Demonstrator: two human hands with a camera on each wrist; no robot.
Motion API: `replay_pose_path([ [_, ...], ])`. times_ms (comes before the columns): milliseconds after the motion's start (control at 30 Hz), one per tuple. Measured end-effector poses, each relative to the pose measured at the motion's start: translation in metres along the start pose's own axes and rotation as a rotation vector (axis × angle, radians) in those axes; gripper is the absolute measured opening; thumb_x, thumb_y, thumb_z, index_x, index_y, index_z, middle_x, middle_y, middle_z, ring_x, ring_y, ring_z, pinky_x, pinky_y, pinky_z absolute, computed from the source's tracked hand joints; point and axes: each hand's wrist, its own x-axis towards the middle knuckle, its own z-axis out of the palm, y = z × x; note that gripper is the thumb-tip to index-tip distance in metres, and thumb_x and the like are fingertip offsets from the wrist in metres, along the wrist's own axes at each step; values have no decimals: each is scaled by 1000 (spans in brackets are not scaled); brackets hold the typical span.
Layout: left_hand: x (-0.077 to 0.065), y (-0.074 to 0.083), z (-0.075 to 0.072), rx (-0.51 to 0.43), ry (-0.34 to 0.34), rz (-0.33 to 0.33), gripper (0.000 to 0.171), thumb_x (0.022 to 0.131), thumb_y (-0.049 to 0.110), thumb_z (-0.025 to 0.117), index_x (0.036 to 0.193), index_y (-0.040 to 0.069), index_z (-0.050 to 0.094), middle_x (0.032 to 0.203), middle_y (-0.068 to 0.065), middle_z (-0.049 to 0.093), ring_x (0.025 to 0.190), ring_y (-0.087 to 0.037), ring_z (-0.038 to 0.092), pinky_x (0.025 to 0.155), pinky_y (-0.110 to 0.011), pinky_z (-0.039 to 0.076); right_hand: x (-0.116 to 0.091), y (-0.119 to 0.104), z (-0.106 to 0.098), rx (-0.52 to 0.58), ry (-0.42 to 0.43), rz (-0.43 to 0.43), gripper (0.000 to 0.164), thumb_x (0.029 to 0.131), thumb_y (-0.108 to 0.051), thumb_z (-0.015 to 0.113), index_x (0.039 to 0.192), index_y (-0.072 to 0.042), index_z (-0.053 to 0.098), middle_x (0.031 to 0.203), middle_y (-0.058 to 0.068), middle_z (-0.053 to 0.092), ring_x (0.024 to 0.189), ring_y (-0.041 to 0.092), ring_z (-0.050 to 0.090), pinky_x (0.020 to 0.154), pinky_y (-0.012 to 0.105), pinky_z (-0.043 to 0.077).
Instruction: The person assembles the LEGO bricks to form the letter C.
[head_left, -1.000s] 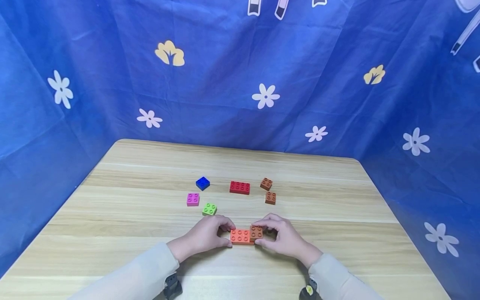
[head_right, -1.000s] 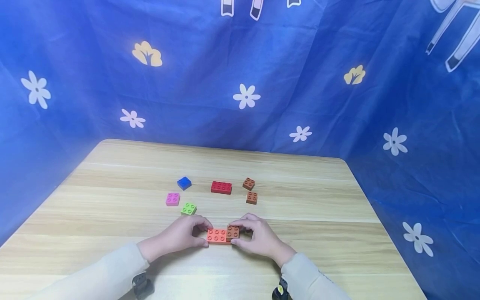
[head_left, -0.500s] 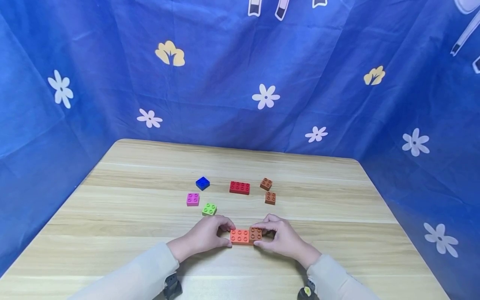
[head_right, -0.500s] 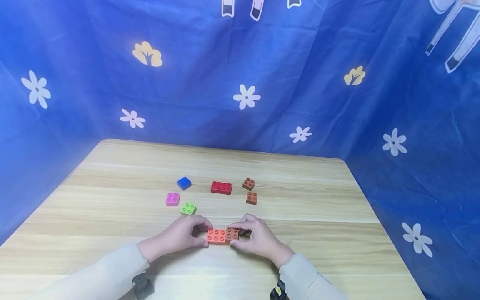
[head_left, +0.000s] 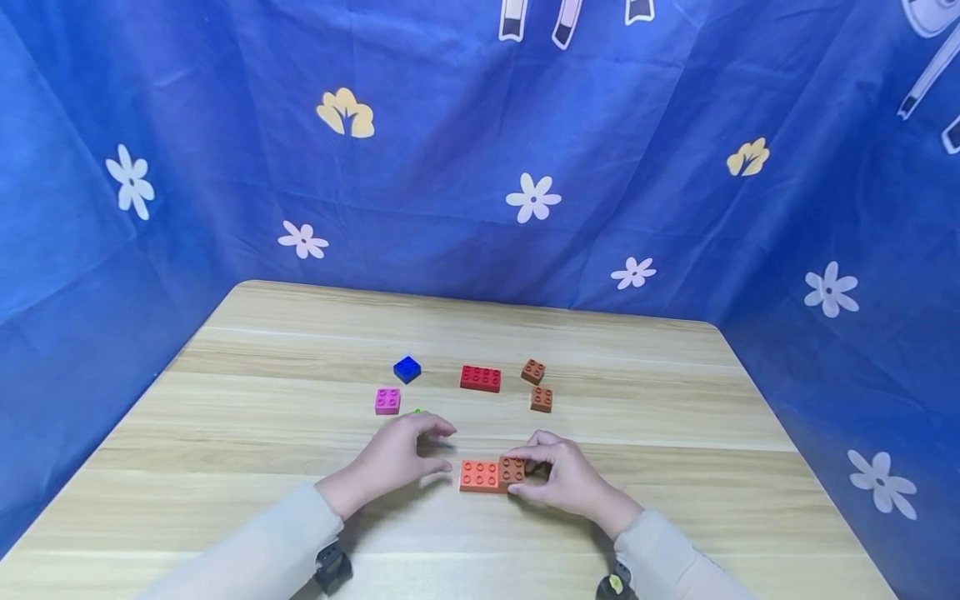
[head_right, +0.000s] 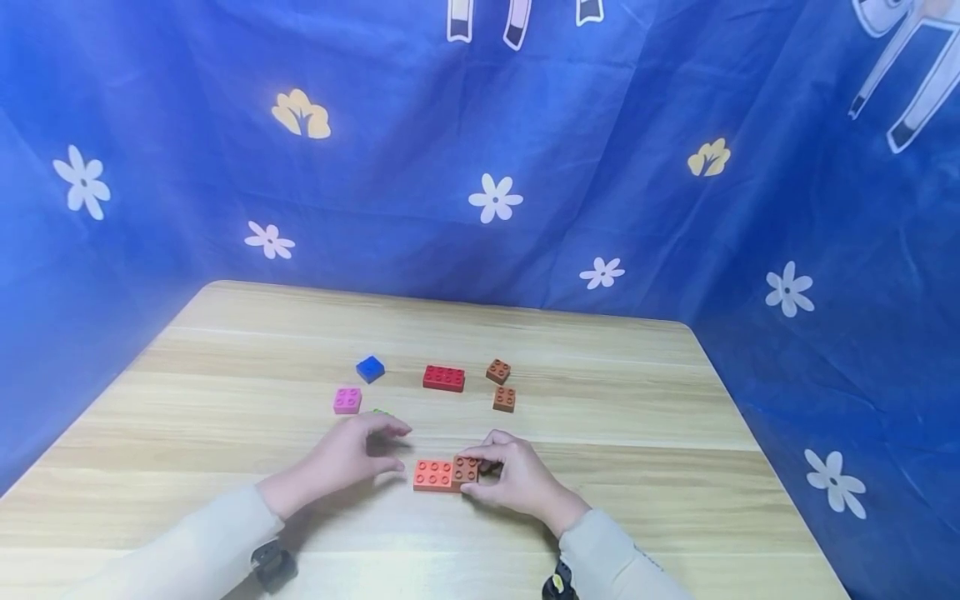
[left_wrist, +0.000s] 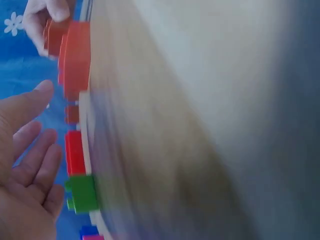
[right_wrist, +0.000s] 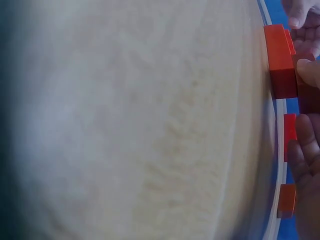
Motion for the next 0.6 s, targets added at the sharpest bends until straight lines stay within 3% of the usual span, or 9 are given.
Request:
replay_pose_path([
  [267, 7, -19, -18, 85, 141, -21, 51, 65, 14, 87, 112, 8, 67, 110, -4, 67, 99, -26, 61, 89, -46, 48, 0, -1, 0, 16, -6, 18, 38, 71, -16, 84, 107, -11, 72, 86, -10, 57, 75, 12, 58, 67, 24, 51],
  [433, 8, -27, -23, 123, 147, -32, 55, 64, 13, 87, 115, 6, 66, 115, -9, 65, 107, -32, 57, 92, -50, 44, 0, -7, -1, 27, -3, 23, 38, 70, -12, 84, 107, -9, 72, 86, -8, 58, 75, 14, 59, 68, 25, 52],
  [600, 9, -27, -23, 111, 104, -47, 57, 67, 10, 85, 119, 3, 63, 119, -13, 63, 106, -33, 59, 94, -51, 44, -1, 0, 1, 22, -2, 17, 39, 71, -14, 84, 107, -10, 72, 87, -8, 58, 76, 13, 59, 68, 25, 52],
])
